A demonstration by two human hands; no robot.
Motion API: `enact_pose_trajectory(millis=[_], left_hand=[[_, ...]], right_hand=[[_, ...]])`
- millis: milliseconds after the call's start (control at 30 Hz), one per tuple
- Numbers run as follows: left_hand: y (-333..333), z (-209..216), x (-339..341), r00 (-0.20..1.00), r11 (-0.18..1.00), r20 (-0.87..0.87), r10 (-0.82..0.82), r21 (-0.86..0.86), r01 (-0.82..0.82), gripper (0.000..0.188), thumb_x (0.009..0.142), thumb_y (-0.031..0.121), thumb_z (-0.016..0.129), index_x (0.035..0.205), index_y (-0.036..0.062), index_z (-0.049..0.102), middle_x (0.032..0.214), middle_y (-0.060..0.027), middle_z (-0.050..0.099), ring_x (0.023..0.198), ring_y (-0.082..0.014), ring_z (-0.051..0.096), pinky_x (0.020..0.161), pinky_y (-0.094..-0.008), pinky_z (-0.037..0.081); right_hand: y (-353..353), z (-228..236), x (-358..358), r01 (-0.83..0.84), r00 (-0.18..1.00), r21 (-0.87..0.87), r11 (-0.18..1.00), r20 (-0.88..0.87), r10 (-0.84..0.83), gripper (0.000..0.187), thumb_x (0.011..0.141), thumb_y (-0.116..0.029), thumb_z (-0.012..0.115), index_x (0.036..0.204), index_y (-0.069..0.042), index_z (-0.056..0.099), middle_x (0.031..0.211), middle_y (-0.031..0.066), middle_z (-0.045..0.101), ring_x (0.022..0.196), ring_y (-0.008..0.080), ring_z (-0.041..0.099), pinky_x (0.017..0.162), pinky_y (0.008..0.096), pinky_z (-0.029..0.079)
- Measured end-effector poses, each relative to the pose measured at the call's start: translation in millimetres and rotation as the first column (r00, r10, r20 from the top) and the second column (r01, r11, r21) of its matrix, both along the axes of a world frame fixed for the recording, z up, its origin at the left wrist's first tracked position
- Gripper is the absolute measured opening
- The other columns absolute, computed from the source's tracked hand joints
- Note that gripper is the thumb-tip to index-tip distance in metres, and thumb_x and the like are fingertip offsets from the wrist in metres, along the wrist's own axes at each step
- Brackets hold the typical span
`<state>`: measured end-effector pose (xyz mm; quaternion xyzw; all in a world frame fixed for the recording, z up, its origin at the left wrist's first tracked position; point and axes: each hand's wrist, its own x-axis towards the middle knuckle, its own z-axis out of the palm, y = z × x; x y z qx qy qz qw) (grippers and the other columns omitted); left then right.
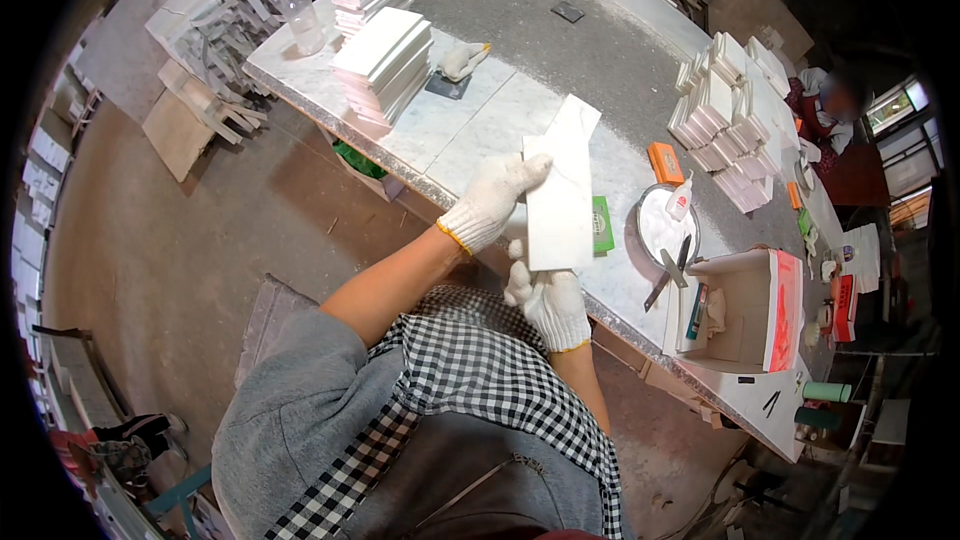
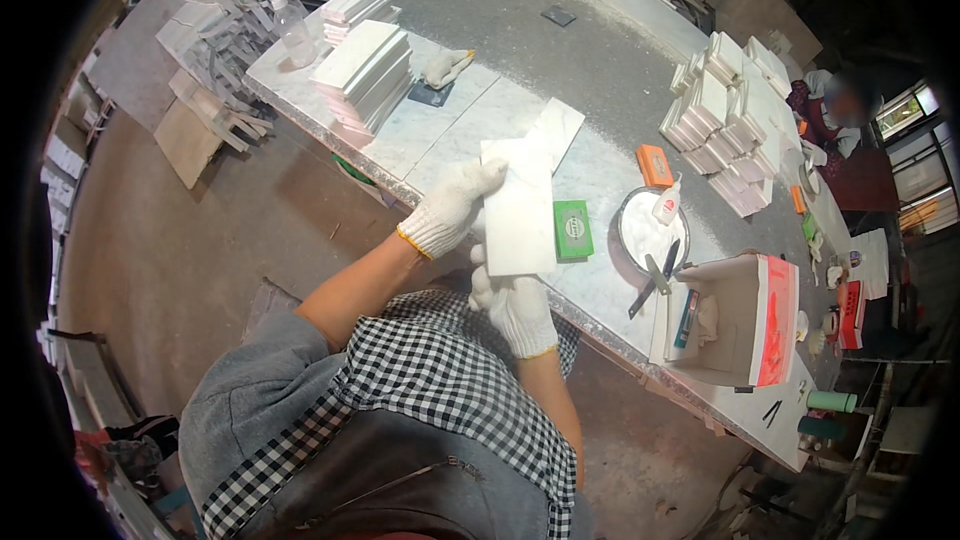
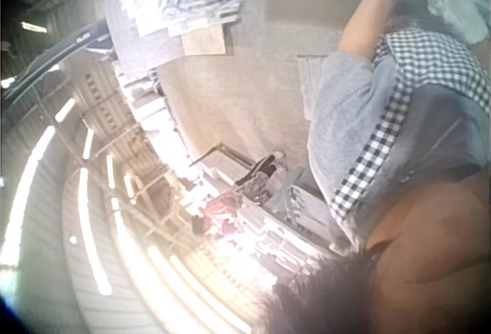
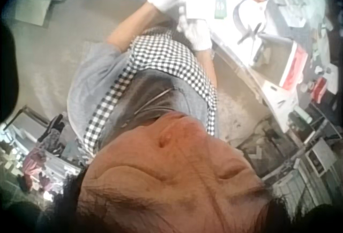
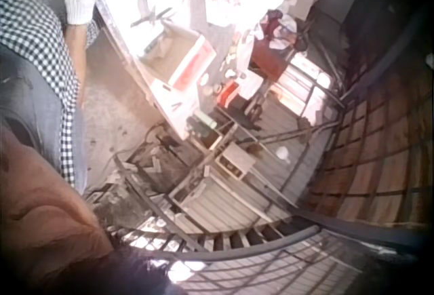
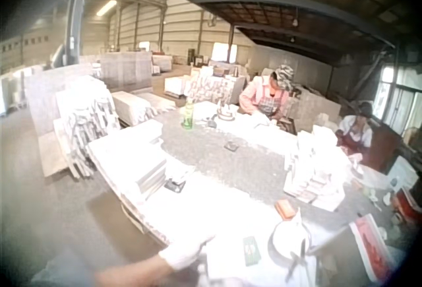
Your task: The person sands the edges of small white rectangular blocks using a sanding block and a sanding roller, then stacks the finished pieces. The person repeats this process for multiple blocks, moving between the workbench and a nearby stack of finished items.
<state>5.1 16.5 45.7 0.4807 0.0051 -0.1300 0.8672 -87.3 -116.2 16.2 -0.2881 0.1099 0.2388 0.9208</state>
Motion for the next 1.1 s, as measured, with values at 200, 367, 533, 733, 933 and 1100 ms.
enact_pose_trajectory(millis=[200, 367, 533, 733, 933, 1100], left_hand=[[19, -28, 28, 0.994, 0.994, -0.036, 0.104, -0.028, -0.105, 0.039, 0.101, 0.032, 0.058, 0.110, -0.0063, 0.061, 0.098, -0.0122, 0.068, 0.088, -0.0182, 0.068, 0.074, -0.0327, 0.060], [20, -8, 15, 0.994, 0.994, -0.046, 0.097, 0.053, -0.095, 0.039, 0.100, 0.033, 0.060, 0.105, -0.0049, 0.064, 0.091, -0.0094, 0.068, 0.081, -0.0143, 0.067, 0.069, -0.0293, 0.057], [19, -11, 9, 0.984, 0.946, 0.163, 0.065, 0.304, -0.113, 0.036, 0.100, 0.031, 0.062, 0.098, -0.0044, 0.068, 0.086, -0.0041, 0.066, 0.075, -0.0085, 0.059, 0.065, -0.0259, 0.051], [17, 8, -4, 0.997, 0.942, 0.071, 0.037, 0.332, -0.058, 0.037, 0.100, 0.030, 0.060, 0.100, -0.0051, 0.069, 0.086, -0.0022, 0.065, 0.077, -0.0084, 0.057, 0.068, -0.0255, 0.049], [10, -16, 4, 1.000, 0.992, 0.005, 0.018, 0.126, -0.019, 0.038, 0.102, 0.030, 0.057, 0.108, -0.0068, 0.065, 0.097, -0.0094, 0.067, 0.085, -0.0137, 0.063, 0.072, -0.0287, 0.054], [8, -13, 3, 0.972, 0.996, -0.233, -0.020, -0.093, -0.001, 0.037, 0.100, 0.025, 0.059, 0.119, -0.0075, 0.059, 0.111, -0.0157, 0.067, 0.095, -0.0202, 0.066, 0.082, -0.0320, 0.056]], right_hand=[[-24, -29, 13, 0.286, 0.958, -0.375, 0.882, 0.117, -0.261, 0.056, 0.106, -0.047, 0.041, 0.132, 0.001, 0.050, 0.112, 0.0121, 0.065, 0.087, 0.0151, 0.063, 0.070, 0.0266, 0.052], [0, 19, 17, 0.297, 0.925, -0.561, 0.773, 0.370, -0.086, 0.057, 0.099, -0.039, 0.057, 0.134, 0.005, 0.051, 0.118, 0.0122, 0.064, 0.098, 0.0146, 0.062, 0.083, 0.0287, 0.051], [8, 24, 18, 0.312, 0.907, -0.678, 0.665, 0.422, 0.005, 0.049, 0.091, -0.026, 0.067, 0.127, 0.005, 0.056, 0.112, 0.0097, 0.065, 0.097, 0.0143, 0.060, 0.085, 0.0289, 0.049], [3, 13, 18, 0.424, 0.891, -0.819, 0.386, 0.454, -0.016, 0.038, 0.100, -0.029, 0.056, 0.102, 0.007, 0.065, 0.086, 0.0078, 0.063, 0.080, 0.0135, 0.055, 0.071, 0.0319, 0.047], [-5, -2, 20, 0.489, 0.861, -0.768, 0.414, 0.500, -0.089, 0.046, 0.105, -0.034, 0.048, 0.092, 0.007, 0.062, 0.079, 0.0093, 0.059, 0.074, 0.0145, 0.048, 0.068, 0.0326, 0.044], [-7, 19, 13, 0.477, 0.848, -0.811, 0.338, 0.526, 0.066, 0.045, 0.106, -0.035, 0.047, 0.093, 0.006, 0.060, 0.080, 0.0090, 0.057, 0.077, 0.0151, 0.048, 0.070, 0.0333, 0.044]])
